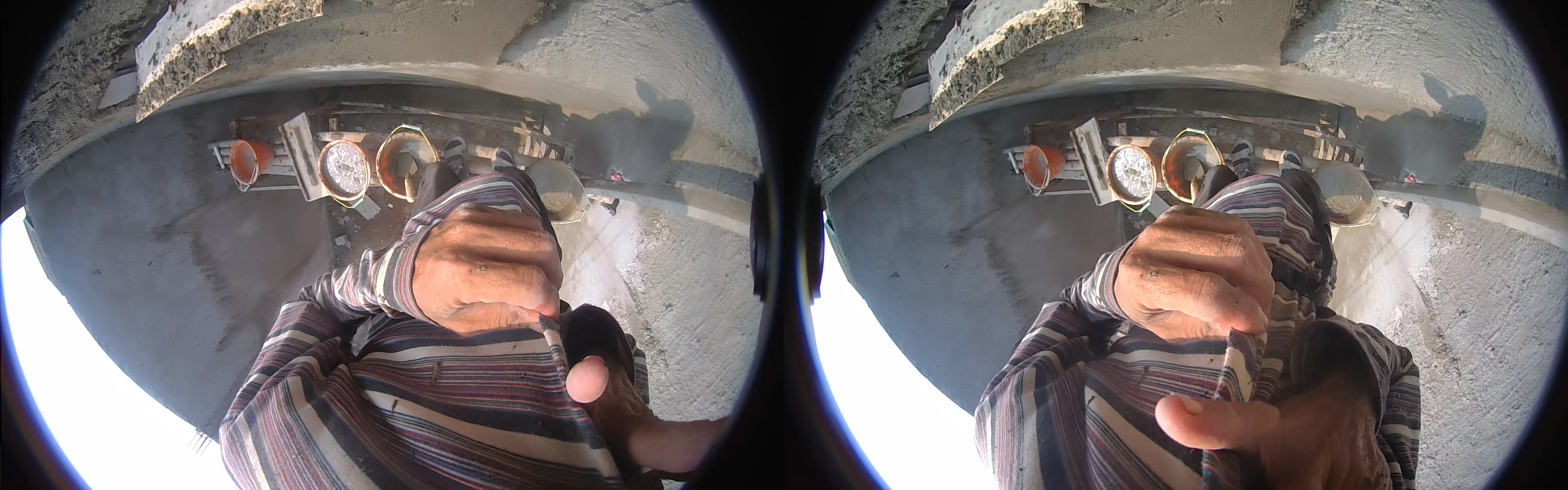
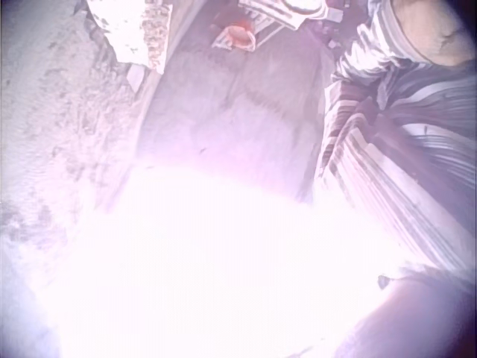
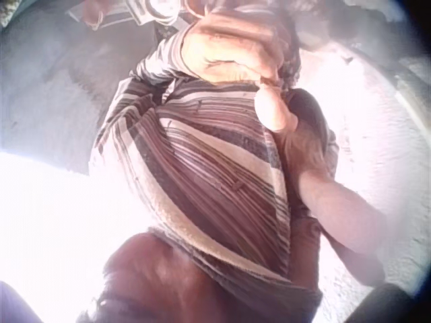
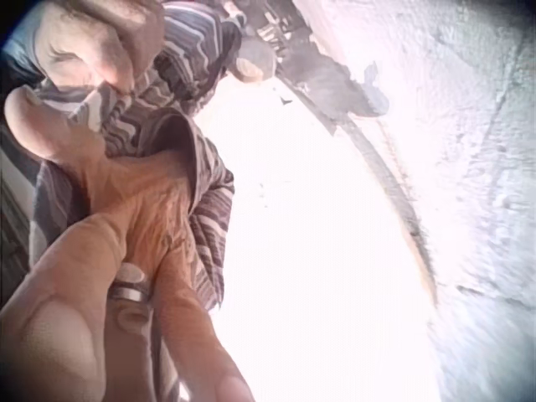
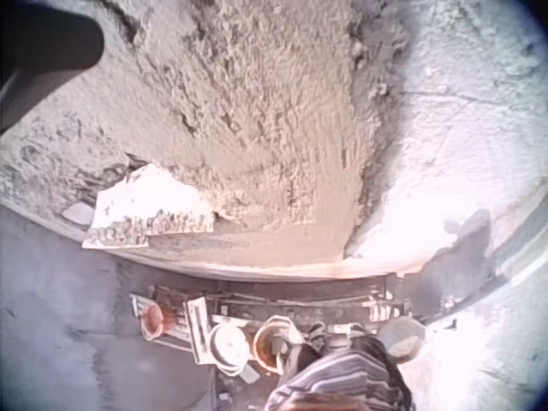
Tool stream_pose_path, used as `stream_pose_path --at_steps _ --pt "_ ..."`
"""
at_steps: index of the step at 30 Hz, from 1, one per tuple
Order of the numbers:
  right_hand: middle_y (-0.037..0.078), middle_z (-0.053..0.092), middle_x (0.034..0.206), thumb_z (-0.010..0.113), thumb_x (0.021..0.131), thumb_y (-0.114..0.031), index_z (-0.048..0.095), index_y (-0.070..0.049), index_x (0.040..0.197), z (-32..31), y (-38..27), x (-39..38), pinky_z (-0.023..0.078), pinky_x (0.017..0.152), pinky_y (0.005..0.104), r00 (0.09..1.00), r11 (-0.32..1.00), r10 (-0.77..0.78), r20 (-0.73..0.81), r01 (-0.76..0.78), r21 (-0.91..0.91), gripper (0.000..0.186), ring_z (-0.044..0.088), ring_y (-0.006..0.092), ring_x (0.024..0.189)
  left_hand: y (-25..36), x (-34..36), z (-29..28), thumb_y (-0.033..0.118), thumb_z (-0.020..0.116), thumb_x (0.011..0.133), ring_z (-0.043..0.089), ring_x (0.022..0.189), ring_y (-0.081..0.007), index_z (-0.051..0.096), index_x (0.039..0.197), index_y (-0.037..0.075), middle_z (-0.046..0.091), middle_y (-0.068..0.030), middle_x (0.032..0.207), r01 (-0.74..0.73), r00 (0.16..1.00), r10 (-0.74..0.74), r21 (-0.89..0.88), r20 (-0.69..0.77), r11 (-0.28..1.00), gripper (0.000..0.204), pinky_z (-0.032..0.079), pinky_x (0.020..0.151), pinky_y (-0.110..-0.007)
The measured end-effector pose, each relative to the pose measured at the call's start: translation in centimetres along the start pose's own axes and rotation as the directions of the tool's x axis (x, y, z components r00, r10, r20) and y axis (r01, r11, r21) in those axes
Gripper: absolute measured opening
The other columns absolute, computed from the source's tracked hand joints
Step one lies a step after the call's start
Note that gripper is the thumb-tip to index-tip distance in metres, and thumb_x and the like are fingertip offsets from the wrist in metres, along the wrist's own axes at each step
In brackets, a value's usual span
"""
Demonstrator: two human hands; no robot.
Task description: The person applies mortar to a concrete wall using a trowel and a bucket while standing on a scaffold.
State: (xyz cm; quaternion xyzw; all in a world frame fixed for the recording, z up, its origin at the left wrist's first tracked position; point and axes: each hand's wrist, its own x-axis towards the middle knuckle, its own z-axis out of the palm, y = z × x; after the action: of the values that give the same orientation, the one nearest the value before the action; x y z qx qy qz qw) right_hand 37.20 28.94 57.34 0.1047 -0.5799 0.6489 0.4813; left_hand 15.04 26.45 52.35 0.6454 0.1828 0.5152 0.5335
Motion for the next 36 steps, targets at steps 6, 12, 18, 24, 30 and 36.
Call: stream_pose_path --at_steps 6,12,18,24,30,36 --pt "0.004 0.061 0.070 0.049 0.085 -0.045 0.032 0.001 0.130 0.4 0.5 0.3 0.015 0.098 0.0570 1.000 1.000 0.012 0.023 -0.012 0.022 0.067 0.061 0.0249 0.077 0.1 0.2 0.1 0.012 0.064 0.081 0.058 0.063 -0.0237 0.061 0.078 0.001 0.058 -0.0088 0.073 -0.014 1.000 0.014 0.020 0.011 1.000 0.012 0.046 0.054 -0.033" --pt "0.004 0.061 0.070 0.049 0.085 -0.047 0.031 0.001 0.131 -0.2 0.5 0.6 0.013 0.099 0.0576 0.999 0.997 0.024 0.041 -0.026 0.072 0.069 0.061 0.0245 0.077 -0.3 0.0 0.7 0.017 0.067 0.077 0.057 0.063 -0.0223 0.058 0.076 0.006 0.055 -0.0049 0.071 -0.036 0.998 0.039 0.068 -0.046 0.997 0.015 0.044 0.052 -0.034" --pt "0.003 0.061 0.070 0.049 0.084 -0.049 0.030 0.002 0.132 -0.4 0.6 0.4 0.011 0.100 0.0581 0.999 0.998 0.026 0.025 -0.028 0.051 0.072 0.061 0.0242 0.078 -0.7 -0.2 0.4 0.018 0.066 0.080 0.057 0.063 -0.0223 0.057 0.076 0.005 0.054 -0.0060 0.071 0.000 1.000 0.000 0.092 -0.005 0.996 0.016 0.043 0.051 -0.034" --pt "0.003 0.061 0.069 0.049 0.084 -0.051 0.030 0.002 0.133 -0.3 0.3 0.5 0.009 0.101 0.0587 0.998 0.998 0.037 0.055 -0.040 0.049 0.074 0.061 0.0238 0.078 0.3 -0.8 -0.2 0.015 0.063 0.083 0.059 0.063 -0.0240 0.062 0.079 0.000 0.059 -0.0100 0.070 0.002 0.999 0.001 0.082 -0.043 0.997 0.016 0.047 0.054 -0.033" --pt "0.002 0.061 0.069 0.049 0.084 -0.052 0.029 0.003 0.134 1.3 -0.1 0.1 0.007 0.102 0.0593 0.999 1.000 0.015 0.032 -0.015 -0.008 0.077 0.060 0.0235 0.078 0.4 0.0 -0.5 0.013 0.069 0.076 0.056 0.063 -0.0226 0.059 0.079 0.003 0.057 -0.0068 0.074 0.029 0.999 -0.030 0.036 0.035 0.999 0.015 0.043 0.053 -0.032" --pt "0.002 0.061 0.068 0.049 0.084 -0.054 0.028 0.003 0.135 2.3 2.1 0.4 0.005 0.103 0.0599 0.993 1.000 0.006 0.121 -0.004 -0.018 0.079 0.060 0.0231 0.078 0.6 -0.1 -0.4 0.012 0.066 0.079 0.058 0.064 -0.0234 0.059 0.080 0.001 0.059 -0.0092 0.074 0.054 0.998 -0.056 0.059 0.037 0.997 0.013 0.045 0.054 -0.032"
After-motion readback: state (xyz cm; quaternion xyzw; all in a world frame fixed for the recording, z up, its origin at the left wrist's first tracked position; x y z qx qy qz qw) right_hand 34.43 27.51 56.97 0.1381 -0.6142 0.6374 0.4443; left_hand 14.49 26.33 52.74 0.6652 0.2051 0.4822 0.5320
